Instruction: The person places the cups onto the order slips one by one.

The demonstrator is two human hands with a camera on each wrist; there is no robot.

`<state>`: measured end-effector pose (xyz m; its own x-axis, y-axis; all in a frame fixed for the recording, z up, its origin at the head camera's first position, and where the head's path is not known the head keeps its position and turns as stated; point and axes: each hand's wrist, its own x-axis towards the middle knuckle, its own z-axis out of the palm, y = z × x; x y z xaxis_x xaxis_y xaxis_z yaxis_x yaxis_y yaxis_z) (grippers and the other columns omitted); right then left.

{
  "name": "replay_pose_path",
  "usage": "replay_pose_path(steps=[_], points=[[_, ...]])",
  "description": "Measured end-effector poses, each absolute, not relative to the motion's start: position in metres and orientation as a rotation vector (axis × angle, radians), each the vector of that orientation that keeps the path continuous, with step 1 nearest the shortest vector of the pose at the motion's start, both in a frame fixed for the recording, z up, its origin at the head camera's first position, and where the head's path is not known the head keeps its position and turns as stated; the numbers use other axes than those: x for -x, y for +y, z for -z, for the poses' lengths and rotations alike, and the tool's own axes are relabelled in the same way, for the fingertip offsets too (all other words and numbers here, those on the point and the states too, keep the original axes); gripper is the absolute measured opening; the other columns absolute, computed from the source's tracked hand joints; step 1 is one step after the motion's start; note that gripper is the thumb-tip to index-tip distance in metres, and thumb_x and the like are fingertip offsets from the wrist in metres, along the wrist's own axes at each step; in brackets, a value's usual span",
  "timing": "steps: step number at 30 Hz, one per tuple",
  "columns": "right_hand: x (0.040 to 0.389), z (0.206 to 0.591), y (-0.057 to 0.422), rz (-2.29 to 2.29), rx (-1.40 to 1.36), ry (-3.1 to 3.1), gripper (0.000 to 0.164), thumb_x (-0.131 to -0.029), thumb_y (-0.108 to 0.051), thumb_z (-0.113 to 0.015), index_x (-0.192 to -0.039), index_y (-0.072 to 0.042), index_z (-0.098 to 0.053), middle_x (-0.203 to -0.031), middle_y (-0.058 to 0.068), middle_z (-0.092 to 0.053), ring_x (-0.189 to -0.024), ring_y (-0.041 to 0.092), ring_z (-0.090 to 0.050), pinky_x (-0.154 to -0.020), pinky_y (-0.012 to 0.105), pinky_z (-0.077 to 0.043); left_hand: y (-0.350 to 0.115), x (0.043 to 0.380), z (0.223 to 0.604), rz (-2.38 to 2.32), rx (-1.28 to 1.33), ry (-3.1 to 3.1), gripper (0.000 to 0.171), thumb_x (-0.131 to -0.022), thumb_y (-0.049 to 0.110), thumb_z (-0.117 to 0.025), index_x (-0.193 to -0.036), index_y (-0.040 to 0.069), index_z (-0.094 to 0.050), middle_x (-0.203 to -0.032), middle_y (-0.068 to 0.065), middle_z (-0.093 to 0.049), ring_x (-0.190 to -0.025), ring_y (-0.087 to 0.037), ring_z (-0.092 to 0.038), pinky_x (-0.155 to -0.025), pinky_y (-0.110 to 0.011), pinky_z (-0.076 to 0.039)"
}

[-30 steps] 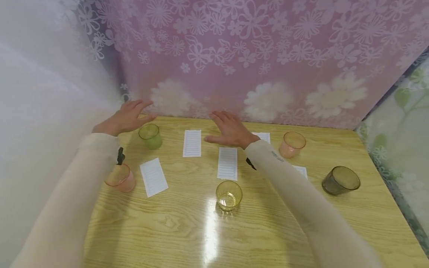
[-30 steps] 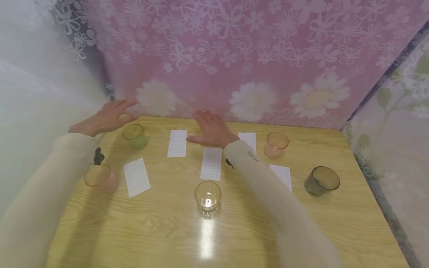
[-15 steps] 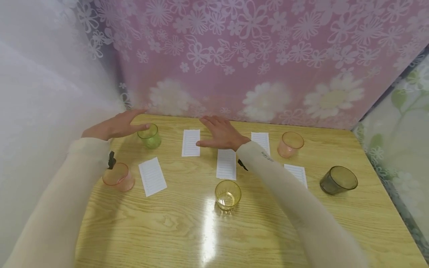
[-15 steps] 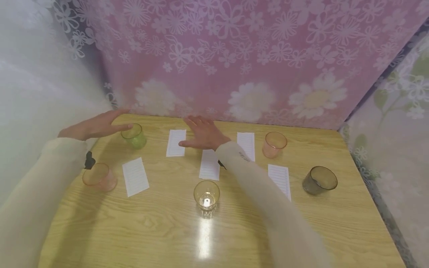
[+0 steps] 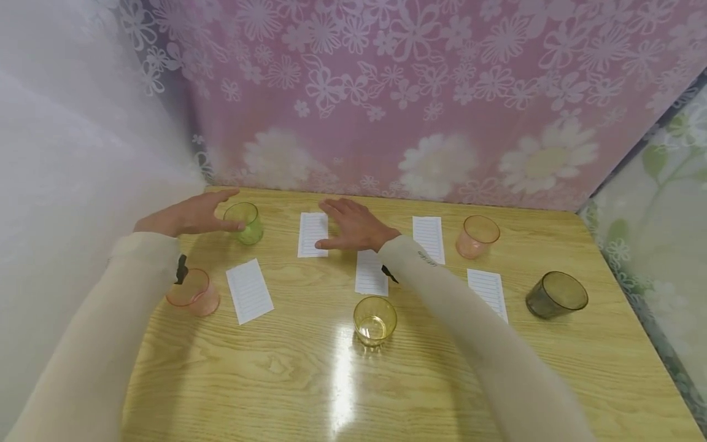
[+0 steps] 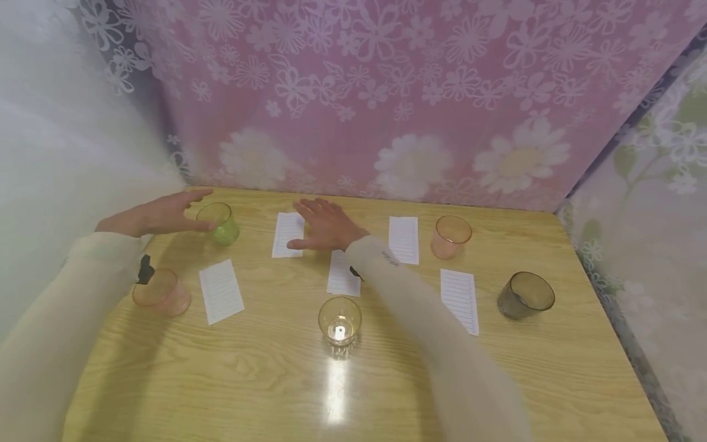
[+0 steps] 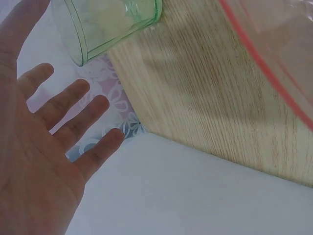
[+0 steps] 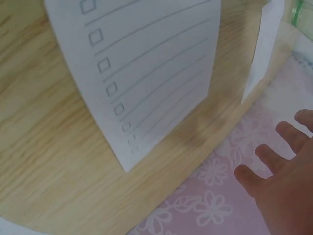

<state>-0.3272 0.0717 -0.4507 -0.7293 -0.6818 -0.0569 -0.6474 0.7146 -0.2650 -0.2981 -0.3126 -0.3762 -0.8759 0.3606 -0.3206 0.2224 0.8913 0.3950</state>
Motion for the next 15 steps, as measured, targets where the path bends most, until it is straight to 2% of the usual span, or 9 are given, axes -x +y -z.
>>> replay_pose_path(steps=[5, 15], points=[[0.329, 0.458, 0.064, 0.319, 1.11, 2.752, 0.102, -0.1, -0.075, -0.06, -0.176, -0.017, -0.023, -0.183, 0.008, -0.022, -0.167, 0.041, -0.024, -0.133, 0.065, -0.024, -0.313, 0.298, 0.378, -0.492, -0.436, 2.658, 0.107, -0.101, 0.051, -0.076, -0.175, 0.006, -0.014, -0.169, -0.038, -0.033, -0.153, -0.061, -0.036, -0.119, -0.078, -0.035], [0.327, 0.469, 0.059, 0.294, 1.065, 2.733, 0.103, -0.1, -0.075, -0.061, -0.177, -0.02, -0.02, -0.183, 0.005, -0.02, -0.169, 0.039, -0.019, -0.135, 0.064, -0.021, -0.313, 0.301, 0.385, -0.442, -0.439, 2.675, 0.103, -0.101, 0.049, -0.077, -0.175, 0.008, -0.018, -0.165, -0.037, -0.042, -0.152, -0.059, -0.04, -0.118, -0.077, -0.037]])
